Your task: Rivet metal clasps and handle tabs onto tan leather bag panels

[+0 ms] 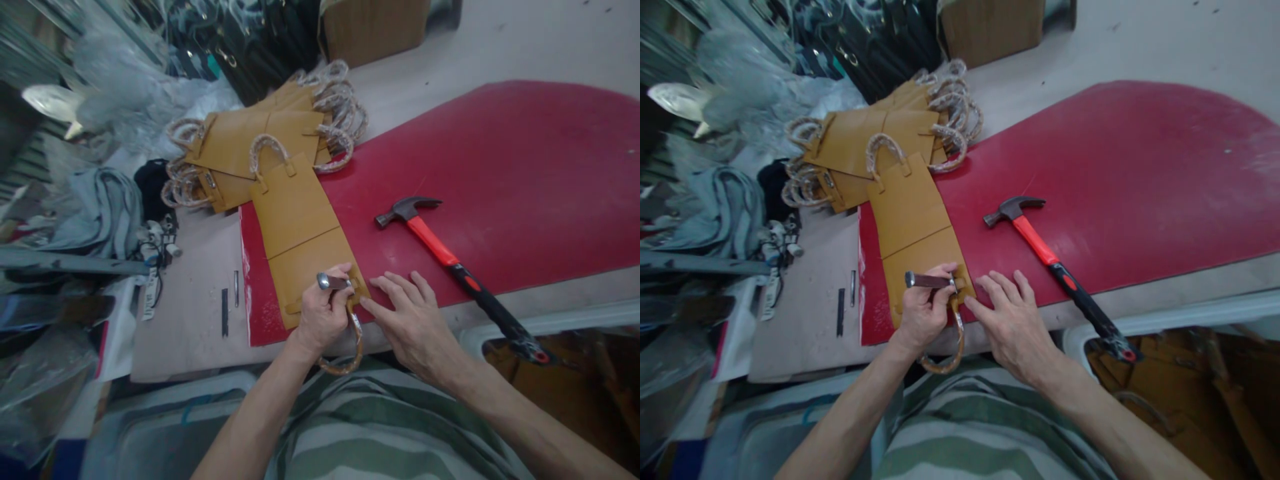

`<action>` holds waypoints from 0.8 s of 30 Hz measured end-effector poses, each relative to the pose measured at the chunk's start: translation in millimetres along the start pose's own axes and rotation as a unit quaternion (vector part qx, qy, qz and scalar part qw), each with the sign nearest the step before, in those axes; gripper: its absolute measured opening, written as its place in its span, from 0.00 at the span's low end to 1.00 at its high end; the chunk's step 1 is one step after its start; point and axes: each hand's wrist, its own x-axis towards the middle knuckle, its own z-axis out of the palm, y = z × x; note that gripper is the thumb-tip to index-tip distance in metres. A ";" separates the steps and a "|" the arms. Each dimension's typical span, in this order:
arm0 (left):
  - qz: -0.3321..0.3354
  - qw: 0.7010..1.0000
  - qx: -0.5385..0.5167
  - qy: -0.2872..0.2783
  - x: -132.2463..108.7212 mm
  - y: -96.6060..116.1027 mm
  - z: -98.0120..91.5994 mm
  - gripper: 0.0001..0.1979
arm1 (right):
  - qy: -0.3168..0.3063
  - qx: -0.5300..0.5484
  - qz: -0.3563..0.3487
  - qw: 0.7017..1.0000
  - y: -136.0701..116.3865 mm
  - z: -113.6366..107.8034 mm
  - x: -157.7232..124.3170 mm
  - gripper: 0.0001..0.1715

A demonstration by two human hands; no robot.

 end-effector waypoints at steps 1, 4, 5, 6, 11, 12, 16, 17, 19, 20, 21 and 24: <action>-0.003 1.000 0.000 -0.004 -0.4 -0.4 -0.4 0.06 | 0.012 0.007 0.001 1.000 -0.4 -1.3 -3.0 0.22; -0.013 1.000 -0.003 -0.019 -0.6 -0.6 -2.5 0.06 | 0.056 0.027 0.005 0.998 0.7 -7.8 -11.0 0.19; -0.014 1.000 -0.004 -0.024 -0.3 -0.4 -3.1 0.06 | 0.075 0.034 0.008 0.997 2.3 -10.9 -12.7 0.18; -0.014 1.000 -0.005 -0.027 0.0 -0.1 -3.5 0.06 | 0.095 0.037 0.013 0.995 4.9 -14.6 -13.6 0.18; -0.021 0.999 -0.016 -0.029 0.7 0.7 -2.1 0.05 | 0.154 -0.021 0.079 0.985 30.3 -36.3 -11.2 0.13; -0.021 0.999 -0.021 -0.028 0.5 0.4 -1.7 0.05 | 0.154 -0.040 0.093 0.983 36.8 -39.8 -10.8 0.13; -0.013 0.998 -0.047 -0.026 0.2 -2.4 -1.6 0.07 | 0.128 -0.093 0.150 0.976 56.5 -45.0 -11.8 0.16; -0.011 0.998 -0.051 -0.030 0.5 -3.2 -2.0 0.07 | 0.120 -0.102 0.162 0.974 58.8 -44.7 -12.0 0.17; -0.013 0.998 -0.053 -0.039 1.4 -4.1 -2.7 0.06 | 0.098 -0.123 0.182 0.971 60.4 -44.1 -11.1 0.20; -0.017 0.998 -0.052 -0.042 1.9 -4.2 -2.9 0.06 | 0.082 -0.135 0.191 0.969 60.4 -44.4 -9.8 0.21; -0.023 0.998 -0.049 -0.041 2.4 -4.1 -2.9 0.05 | 0.067 -0.146 0.202 0.966 60.2 -45.6 -8.1 0.22; -0.037 0.998 -0.046 -0.032 3.0 -2.7 -1.8 0.05 | 0.017 -0.131 0.247 0.960 61.5 -55.2 0.4 0.16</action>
